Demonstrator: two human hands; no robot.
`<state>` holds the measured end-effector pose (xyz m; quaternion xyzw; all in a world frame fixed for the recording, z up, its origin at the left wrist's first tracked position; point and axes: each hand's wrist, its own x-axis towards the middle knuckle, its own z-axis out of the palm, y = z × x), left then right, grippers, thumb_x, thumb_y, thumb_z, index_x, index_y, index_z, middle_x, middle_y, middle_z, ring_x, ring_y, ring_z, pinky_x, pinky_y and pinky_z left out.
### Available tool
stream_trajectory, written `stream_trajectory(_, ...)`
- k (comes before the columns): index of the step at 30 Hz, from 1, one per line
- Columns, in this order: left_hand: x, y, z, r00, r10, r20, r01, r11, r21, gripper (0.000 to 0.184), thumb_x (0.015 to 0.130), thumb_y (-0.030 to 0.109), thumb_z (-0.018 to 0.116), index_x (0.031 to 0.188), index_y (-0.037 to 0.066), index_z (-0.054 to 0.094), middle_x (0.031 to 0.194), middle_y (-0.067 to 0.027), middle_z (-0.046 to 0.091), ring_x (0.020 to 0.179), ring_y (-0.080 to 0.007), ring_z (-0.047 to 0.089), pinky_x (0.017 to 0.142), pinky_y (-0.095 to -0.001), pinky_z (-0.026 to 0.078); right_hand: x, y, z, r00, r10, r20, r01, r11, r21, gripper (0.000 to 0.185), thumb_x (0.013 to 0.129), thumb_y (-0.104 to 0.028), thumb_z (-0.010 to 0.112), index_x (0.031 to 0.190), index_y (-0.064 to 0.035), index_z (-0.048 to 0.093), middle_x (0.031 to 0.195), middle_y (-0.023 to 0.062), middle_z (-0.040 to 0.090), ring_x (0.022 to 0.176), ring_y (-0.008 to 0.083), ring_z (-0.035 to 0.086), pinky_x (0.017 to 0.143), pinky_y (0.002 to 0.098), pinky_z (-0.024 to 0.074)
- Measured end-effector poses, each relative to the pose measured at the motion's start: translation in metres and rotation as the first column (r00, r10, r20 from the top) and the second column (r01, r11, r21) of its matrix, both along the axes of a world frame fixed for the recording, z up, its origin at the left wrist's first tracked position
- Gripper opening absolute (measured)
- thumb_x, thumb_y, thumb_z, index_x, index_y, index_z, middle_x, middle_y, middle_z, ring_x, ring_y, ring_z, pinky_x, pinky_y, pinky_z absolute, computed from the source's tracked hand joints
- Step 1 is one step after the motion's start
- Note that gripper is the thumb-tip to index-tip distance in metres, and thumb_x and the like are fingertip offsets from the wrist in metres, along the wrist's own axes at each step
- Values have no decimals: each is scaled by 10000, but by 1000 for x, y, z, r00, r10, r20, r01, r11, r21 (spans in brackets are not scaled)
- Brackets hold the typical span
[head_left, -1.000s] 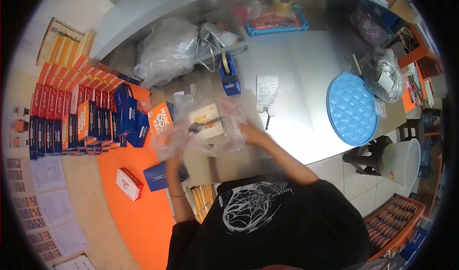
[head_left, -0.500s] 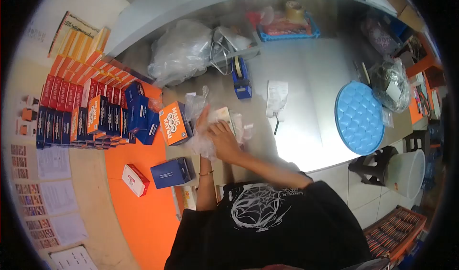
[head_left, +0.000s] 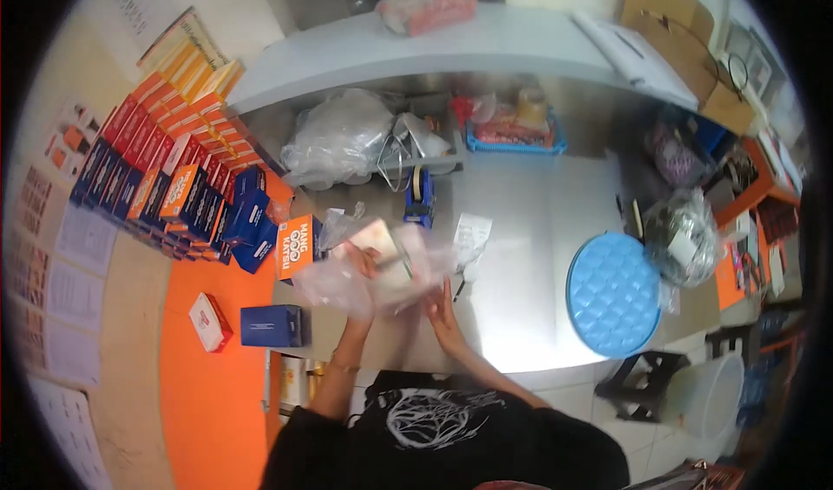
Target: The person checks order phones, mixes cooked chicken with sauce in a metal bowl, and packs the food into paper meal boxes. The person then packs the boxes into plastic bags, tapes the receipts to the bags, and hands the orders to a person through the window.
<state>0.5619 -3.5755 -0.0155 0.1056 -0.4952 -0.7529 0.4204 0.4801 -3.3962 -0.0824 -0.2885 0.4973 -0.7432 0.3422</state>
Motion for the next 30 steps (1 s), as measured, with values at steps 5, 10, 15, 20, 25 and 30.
stream_trajectory(5,10,99,186,818,-162,551,558,-6,-830,184,767,218,581,908,106,622,882,-39,626,1129,-205,527,994,-409,348,-31,12,85,875,153,459,-82,982,-170,644,961,-397,385,1463,-117,95,1482,112,207,1323,244,287,1072,370,268)
stream_trajectory(10,-52,106,236,349,313,883,912,-329,-243,265,686,145,619,939,70,638,871,-169,653,832,-349,619,769,-458,474,-36,-2,158,770,391,503,-249,911,-328,586,959,-368,399,1427,-85,187,1431,97,306,1262,239,397,1045,349,324)
stream_trajectory(15,-32,-1,227,825,323,464,533,-172,-828,189,683,288,631,686,100,611,599,-100,580,533,-274,581,490,-394,443,-25,12,109,667,299,682,-122,947,-296,520,961,-369,394,1377,-73,291,1374,92,381,1235,231,425,1035,347,344)
stream_trajectory(20,-36,45,256,998,-22,-58,-53,-790,-611,248,771,290,646,643,144,492,546,24,461,516,-97,511,479,-245,403,-59,-6,122,621,216,754,-22,966,-258,484,963,-369,390,1337,-63,375,1328,88,440,1213,225,448,1026,345,360)
stream_trajectory(25,-98,-17,258,860,264,436,499,-613,-613,205,734,259,619,619,117,525,526,3,492,513,-190,533,463,-336,410,-68,-44,139,725,348,594,-159,924,-348,574,949,-513,335,1368,-121,349,1330,49,444,1229,192,411,1017,379,344)
stream_trajectory(30,-65,-55,238,422,471,775,896,-345,-279,213,743,278,603,849,97,641,722,-77,602,675,-214,603,622,-357,471,-58,-37,90,592,145,793,-46,988,-146,578,954,-505,330,1344,-82,386,1307,67,461,1198,194,433,1005,378,349)
